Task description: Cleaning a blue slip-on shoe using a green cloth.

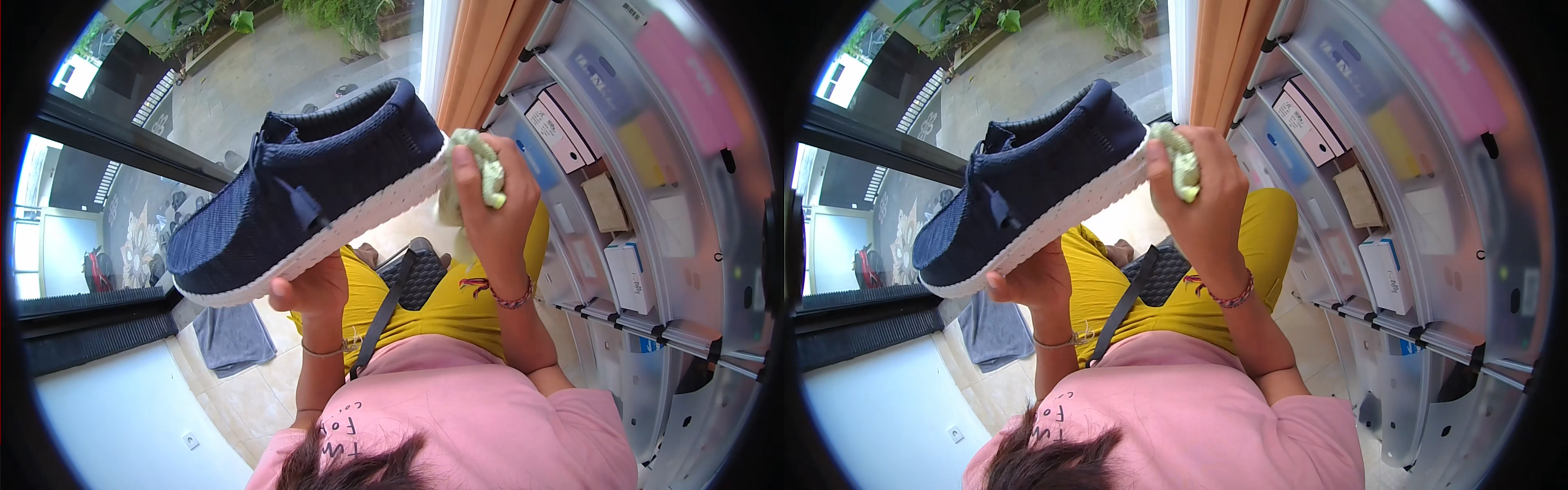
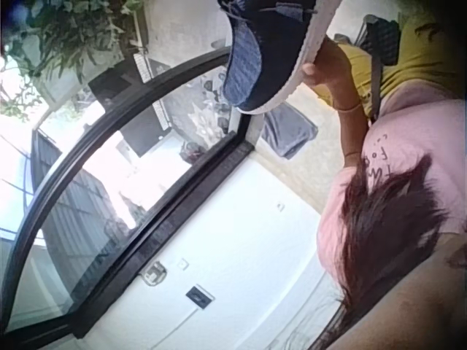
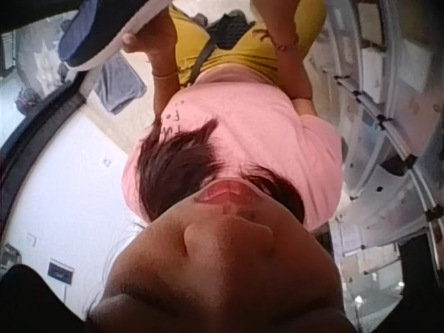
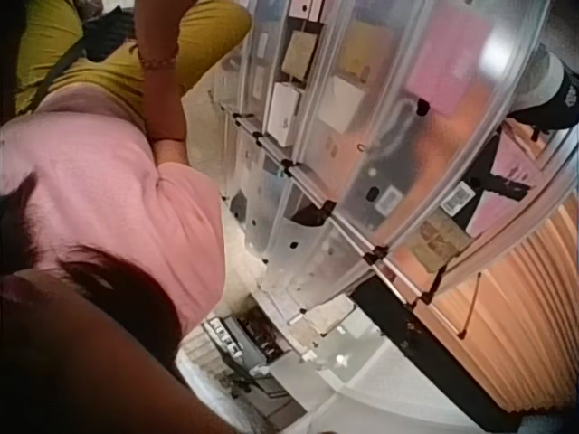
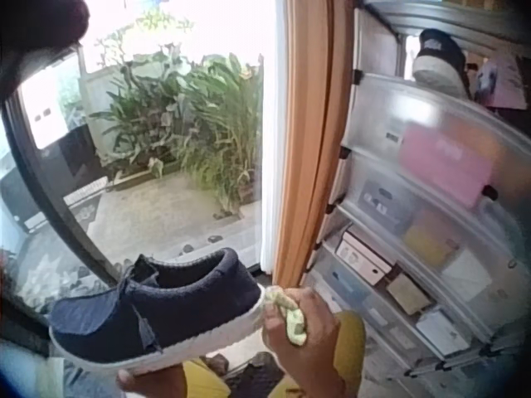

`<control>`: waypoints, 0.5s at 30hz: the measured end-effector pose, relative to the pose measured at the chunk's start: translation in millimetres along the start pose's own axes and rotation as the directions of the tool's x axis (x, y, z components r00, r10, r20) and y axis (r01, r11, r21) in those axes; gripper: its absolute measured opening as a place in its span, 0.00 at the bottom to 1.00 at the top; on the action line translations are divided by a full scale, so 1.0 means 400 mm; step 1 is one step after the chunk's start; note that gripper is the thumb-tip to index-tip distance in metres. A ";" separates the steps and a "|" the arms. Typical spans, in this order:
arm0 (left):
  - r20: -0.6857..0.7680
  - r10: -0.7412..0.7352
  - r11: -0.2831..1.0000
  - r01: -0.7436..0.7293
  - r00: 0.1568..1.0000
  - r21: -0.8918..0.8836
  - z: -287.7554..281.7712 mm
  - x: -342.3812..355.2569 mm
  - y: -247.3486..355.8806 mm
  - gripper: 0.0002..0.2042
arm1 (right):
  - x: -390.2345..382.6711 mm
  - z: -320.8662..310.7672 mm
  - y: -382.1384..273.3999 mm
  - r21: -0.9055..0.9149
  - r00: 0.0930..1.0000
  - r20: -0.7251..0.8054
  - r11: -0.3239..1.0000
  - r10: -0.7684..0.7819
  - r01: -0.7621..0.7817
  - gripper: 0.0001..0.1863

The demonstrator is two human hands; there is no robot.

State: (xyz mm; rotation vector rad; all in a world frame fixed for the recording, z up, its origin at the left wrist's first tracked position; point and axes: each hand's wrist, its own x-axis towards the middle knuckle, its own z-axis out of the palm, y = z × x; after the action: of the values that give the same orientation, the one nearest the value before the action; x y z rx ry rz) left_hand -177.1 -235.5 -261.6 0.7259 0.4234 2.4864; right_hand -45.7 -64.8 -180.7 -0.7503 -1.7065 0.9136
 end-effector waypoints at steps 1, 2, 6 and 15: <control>0.029 0.039 0.998 -0.040 0.999 0.055 -0.022 -0.008 -0.018 0.29 | -0.004 0.003 -0.005 -0.090 0.990 0.039 0.986 -0.139 0.142 0.12; 0.061 0.075 0.991 -0.081 0.995 0.110 -0.025 -0.010 -0.032 0.29 | -0.010 0.007 -0.008 -0.172 0.959 0.090 0.944 -0.269 0.281 0.11; -0.194 -0.182 0.880 0.248 0.964 0.405 -0.011 -0.070 -0.048 0.36 | -0.083 0.062 -0.053 -0.070 0.903 0.161 0.908 -0.399 0.413 0.13; 0.052 -0.176 0.913 0.144 0.983 0.382 -0.025 -0.026 0.015 0.41 | -0.064 0.035 -0.045 0.226 0.948 0.024 0.926 -0.316 0.303 0.11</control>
State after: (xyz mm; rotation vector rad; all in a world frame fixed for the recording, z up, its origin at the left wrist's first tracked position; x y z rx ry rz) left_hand -177.7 -247.7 -271.3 0.9021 0.9094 2.2327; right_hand -52.6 -98.4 -180.6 -0.2964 -1.6826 0.8897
